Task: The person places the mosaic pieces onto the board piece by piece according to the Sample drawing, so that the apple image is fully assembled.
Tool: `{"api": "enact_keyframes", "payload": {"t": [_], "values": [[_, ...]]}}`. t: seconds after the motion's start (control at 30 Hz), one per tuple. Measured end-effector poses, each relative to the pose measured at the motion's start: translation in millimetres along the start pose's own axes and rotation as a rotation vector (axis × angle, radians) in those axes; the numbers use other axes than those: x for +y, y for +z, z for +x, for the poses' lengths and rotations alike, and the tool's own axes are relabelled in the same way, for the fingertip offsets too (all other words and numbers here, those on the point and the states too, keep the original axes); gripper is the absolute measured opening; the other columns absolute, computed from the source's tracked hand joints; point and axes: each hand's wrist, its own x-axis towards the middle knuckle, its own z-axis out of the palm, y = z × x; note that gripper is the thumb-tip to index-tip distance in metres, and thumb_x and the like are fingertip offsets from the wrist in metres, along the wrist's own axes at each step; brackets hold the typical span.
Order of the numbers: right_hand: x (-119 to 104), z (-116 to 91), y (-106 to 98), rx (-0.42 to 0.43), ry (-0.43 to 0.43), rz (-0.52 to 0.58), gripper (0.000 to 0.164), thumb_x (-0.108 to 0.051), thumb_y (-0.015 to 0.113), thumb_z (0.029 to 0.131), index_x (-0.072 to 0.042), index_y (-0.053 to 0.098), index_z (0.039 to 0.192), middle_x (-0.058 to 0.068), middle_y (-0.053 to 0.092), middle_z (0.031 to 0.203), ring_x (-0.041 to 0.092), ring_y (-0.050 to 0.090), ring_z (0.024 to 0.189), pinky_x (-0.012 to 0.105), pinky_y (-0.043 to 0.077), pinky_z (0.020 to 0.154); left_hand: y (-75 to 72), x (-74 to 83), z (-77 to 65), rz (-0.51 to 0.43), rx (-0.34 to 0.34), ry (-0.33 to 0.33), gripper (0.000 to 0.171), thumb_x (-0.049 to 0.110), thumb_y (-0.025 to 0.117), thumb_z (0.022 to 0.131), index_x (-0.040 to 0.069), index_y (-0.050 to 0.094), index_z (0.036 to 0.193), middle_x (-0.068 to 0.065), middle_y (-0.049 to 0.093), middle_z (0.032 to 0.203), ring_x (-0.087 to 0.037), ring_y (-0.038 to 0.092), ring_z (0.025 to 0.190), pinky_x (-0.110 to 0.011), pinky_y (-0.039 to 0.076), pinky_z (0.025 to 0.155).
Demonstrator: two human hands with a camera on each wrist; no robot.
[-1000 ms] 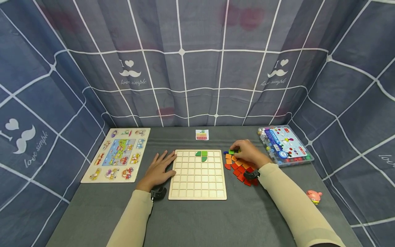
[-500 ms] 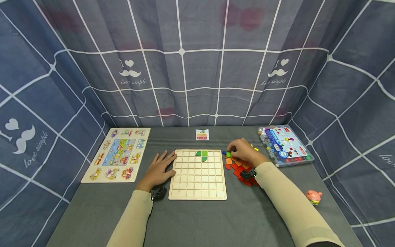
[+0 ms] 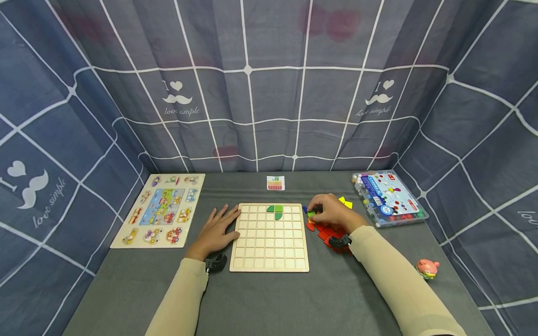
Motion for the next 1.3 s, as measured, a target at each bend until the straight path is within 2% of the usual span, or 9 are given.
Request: {"api": "enact_keyframes", "payload": {"t": [0.2, 0.57, 0.83, 1.07, 1.3], "values": [[3.2, -0.5, 2.8, 0.023, -0.031, -0.008, 0.012, -0.008, 0.087, 0.087, -0.015, 0.082, 0.096, -0.004, 0.073, 0.104, 0.014, 0.069, 0.089, 0.034, 0.061, 0.078, -1.6, 1.3, -0.5, 0.0, -0.001, 0.002, 0.075, 0.034, 0.068, 0.097, 0.015, 0.042, 0.164, -0.003, 0.032, 0.17, -0.035, 0.02, 0.157, -0.055, 0.0, 0.127], [-1.8, 5.3, 8.3, 0.127, -0.039, 0.016, 0.012, -0.008, 0.087, 0.088, -0.009, 0.083, 0.099, -0.002, 0.075, 0.103, 0.014, 0.07, 0.09, 0.035, 0.061, 0.081, -2.4, 1.7, -0.1, 0.015, 0.0, 0.003, 0.074, 0.034, 0.068, 0.097, 0.014, 0.042, 0.164, -0.004, 0.032, 0.17, -0.035, 0.02, 0.157, -0.055, 0.0, 0.127], [-20.9, 19.3, 23.8, 0.112, -0.054, 0.011, 0.012, -0.01, 0.084, 0.092, -0.012, 0.084, 0.103, -0.004, 0.075, 0.109, 0.015, 0.07, 0.096, 0.036, 0.061, 0.084, -3.3, 2.5, 0.1, 0.008, -0.009, -0.001, 0.074, 0.035, 0.067, 0.098, 0.015, 0.042, 0.164, -0.003, 0.031, 0.17, -0.034, 0.02, 0.157, -0.055, 0.0, 0.127], [-35.6, 30.5, 41.1, 0.101, -0.106, 0.015, 0.01, -0.01, 0.083, 0.093, -0.012, 0.083, 0.102, -0.003, 0.075, 0.107, 0.013, 0.069, 0.092, 0.034, 0.06, 0.078, -3.3, 4.3, 0.0, 0.01, -0.016, -0.01, 0.075, 0.036, 0.067, 0.097, 0.015, 0.041, 0.164, -0.003, 0.03, 0.17, -0.033, 0.019, 0.158, -0.055, 0.0, 0.127], [-45.1, 42.1, 56.4, 0.12, -0.187, -0.019, 0.006, -0.01, 0.083, 0.092, -0.011, 0.083, 0.099, 0.001, 0.076, 0.108, 0.017, 0.071, 0.103, 0.034, 0.06, 0.087, -3.6, 5.2, -0.5, 0.009, -0.009, -0.008, 0.074, 0.036, 0.066, 0.097, 0.015, 0.042, 0.164, -0.003, 0.031, 0.17, -0.034, 0.02, 0.157, -0.055, 0.001, 0.127]]}}
